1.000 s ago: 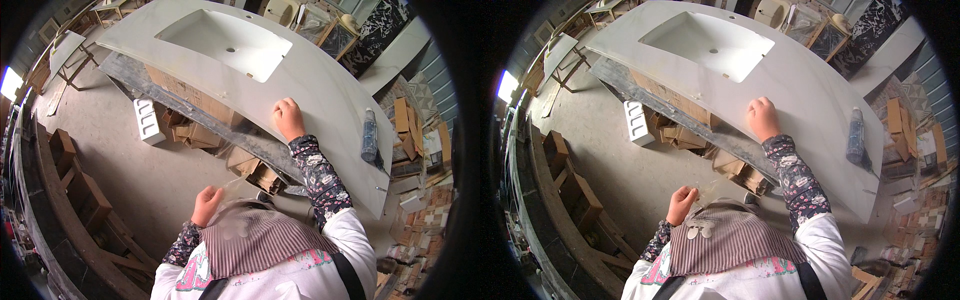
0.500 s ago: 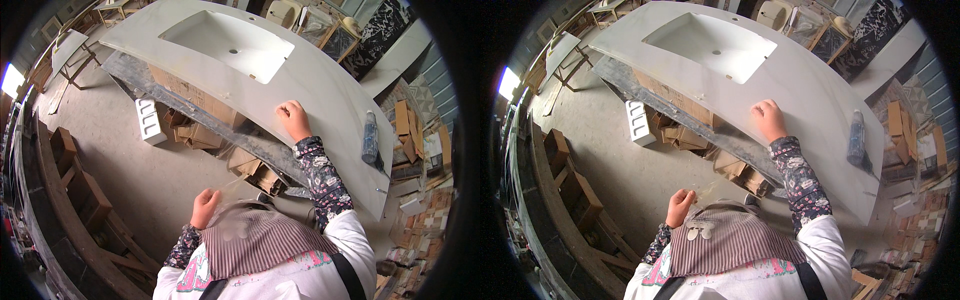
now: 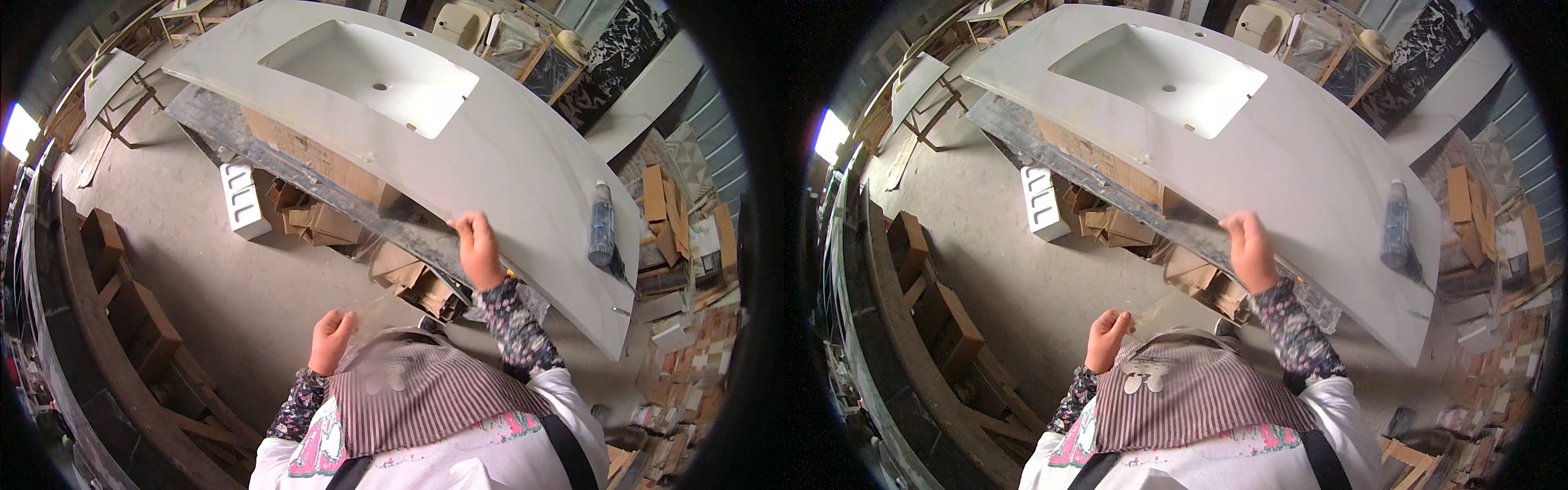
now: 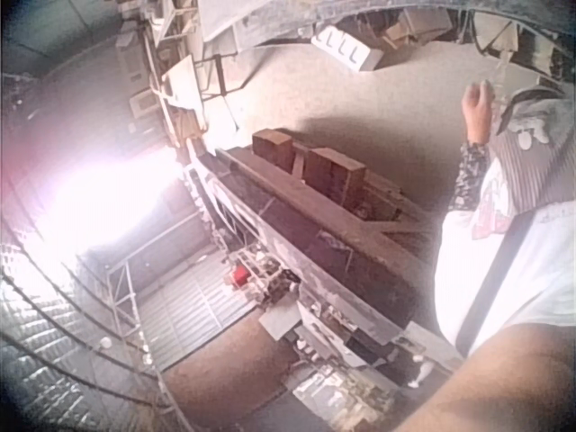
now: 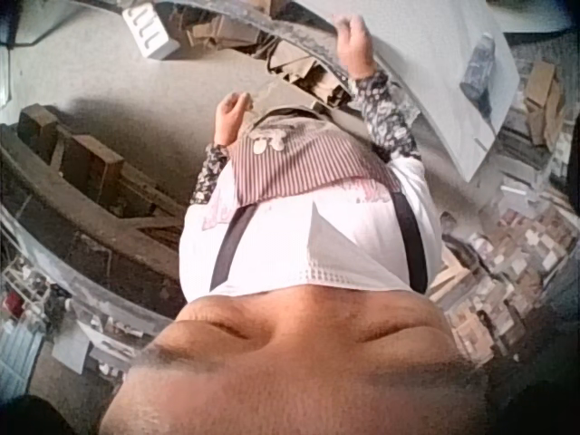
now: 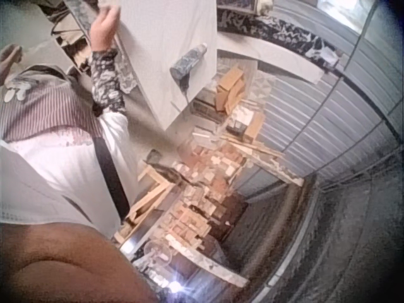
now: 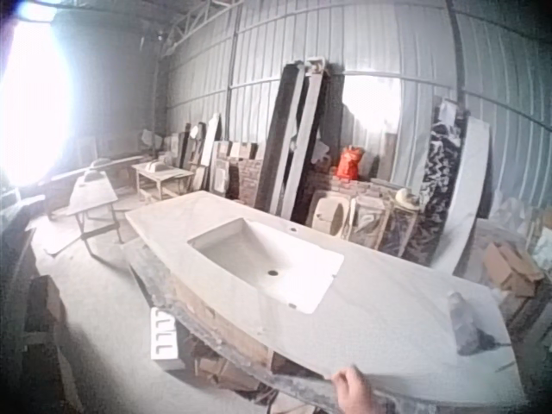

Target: The person scrapes the edge of a white bathroom vanity countertop with a small tool, then uses a heat gun to apply heat to the sink basin area. The person also handles a small metal strip and a yellow object while moving around the workshop.

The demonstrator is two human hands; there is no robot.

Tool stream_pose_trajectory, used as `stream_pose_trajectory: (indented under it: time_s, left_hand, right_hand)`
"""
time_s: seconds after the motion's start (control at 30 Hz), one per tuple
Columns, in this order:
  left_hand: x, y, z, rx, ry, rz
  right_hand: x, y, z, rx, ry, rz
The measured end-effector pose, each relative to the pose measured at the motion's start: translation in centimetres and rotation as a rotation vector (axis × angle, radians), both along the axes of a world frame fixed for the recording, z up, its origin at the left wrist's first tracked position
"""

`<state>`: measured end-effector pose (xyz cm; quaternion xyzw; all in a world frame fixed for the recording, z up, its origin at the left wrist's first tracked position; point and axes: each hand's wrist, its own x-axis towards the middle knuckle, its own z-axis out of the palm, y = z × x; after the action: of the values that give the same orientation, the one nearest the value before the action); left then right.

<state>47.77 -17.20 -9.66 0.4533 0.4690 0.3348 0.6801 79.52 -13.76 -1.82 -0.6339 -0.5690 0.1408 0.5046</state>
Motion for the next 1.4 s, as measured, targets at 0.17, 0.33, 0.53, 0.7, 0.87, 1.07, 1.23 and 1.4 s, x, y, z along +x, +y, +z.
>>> stream_pose_trajectory:
  time_s: [0.17, 0.33, 0.53, 0.7, 0.87, 1.07, 1.23, 1.4]
  left_hand:
    - [-0.3, 0.4, -0.7, 0.019, -0.060, 0.060]
    - [-0.4, 1.2, -0.4, 0.062, -0.014, 0.066]
    - [0.9, 2.3, 1.9, 0.260, 0.178, -0.360]
    - [1.1, 2.4, 3.7, 0.795, 0.288, -0.263]
    - [-1.5, 2.6, 4.3, 0.435, 0.282, -0.288]
    - [-4.7, 2.0, 4.3, 0.138, -0.082, -0.108]
    - [-5.5, 2.9, 4.0, 0.069, -0.239, -0.176]
    - [-5.6, 4.2, 3.8, 0.028, -0.258, -0.150]
  right_hand:
    - [-3.5, -5.6, -4.4, -0.188, -0.147, 0.052]
    - [-6.6, -8.8, -6.4, -0.502, 0.171, 0.414]
    - [-8.5, -5.9, -1.8, -0.453, 0.410, 0.591]
    - [-10.3, -4.7, -0.4, -0.413, 0.360, 0.589]
    - [-11.1, -2.6, 0.8, -0.391, 0.218, 0.521]
    - [-13.4, 0.0, 1.8, -0.452, 0.033, 0.771]
    - [-16.5, 0.5, 0.5, -0.314, -0.131, 0.784]
    - [-17.5, 2.3, -0.2, -0.407, -0.097, 0.758]
